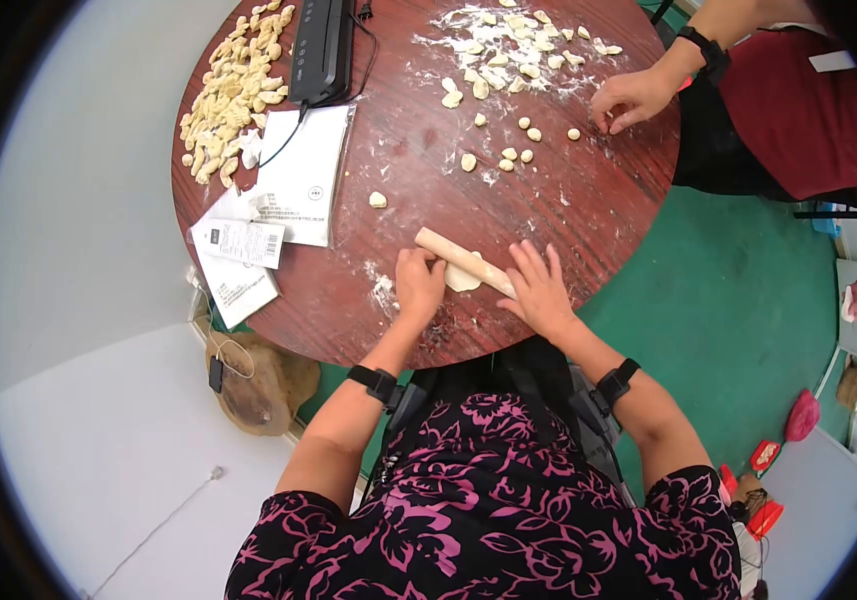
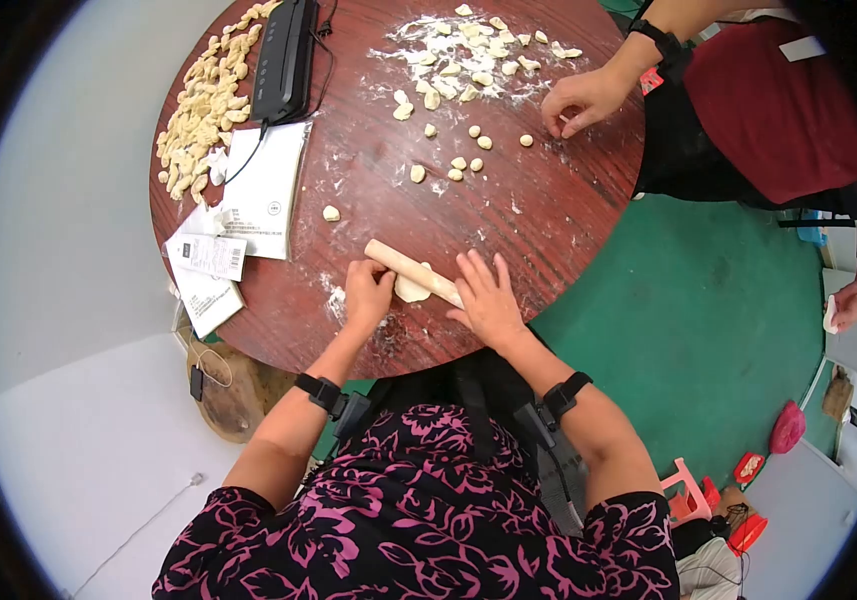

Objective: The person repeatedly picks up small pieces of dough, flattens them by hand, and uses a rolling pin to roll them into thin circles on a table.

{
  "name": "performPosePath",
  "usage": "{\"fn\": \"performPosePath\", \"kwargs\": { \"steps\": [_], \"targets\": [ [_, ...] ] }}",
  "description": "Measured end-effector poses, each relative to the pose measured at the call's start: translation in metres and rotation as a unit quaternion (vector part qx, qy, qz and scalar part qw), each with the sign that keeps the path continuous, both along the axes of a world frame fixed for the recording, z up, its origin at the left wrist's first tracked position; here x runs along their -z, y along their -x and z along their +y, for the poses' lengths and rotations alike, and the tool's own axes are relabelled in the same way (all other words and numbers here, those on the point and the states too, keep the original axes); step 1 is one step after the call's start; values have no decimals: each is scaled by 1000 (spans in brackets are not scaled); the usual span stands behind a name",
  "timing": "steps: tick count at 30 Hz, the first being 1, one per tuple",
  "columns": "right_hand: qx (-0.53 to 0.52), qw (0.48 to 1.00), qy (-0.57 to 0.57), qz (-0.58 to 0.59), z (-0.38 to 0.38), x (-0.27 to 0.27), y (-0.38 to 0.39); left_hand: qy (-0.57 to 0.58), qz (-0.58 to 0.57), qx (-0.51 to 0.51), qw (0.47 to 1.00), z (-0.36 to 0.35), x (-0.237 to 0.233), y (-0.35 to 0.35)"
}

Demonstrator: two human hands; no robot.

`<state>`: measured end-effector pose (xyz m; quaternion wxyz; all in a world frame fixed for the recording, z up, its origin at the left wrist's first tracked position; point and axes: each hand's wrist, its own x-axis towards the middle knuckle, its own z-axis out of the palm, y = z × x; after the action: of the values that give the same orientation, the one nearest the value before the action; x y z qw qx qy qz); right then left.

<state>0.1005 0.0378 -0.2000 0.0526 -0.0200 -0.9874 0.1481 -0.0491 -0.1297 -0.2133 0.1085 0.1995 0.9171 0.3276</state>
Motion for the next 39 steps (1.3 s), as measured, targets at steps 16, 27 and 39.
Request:
{"fn": "performPosePath", "kwargs": {
  "steps": [16, 27, 39],
  "targets": [
    [308, 937, 159, 35, 50, 12, -70, 55, -11, -30, 998, 21, -4, -14],
    [314, 931, 186, 37, 46, 17, -81, 7, 42, 127, 991, 19, -28, -24],
    [459, 857, 227, 60, 46, 8, -136, -277, -339, 41, 898, 190, -27, -20]
  ]
}}
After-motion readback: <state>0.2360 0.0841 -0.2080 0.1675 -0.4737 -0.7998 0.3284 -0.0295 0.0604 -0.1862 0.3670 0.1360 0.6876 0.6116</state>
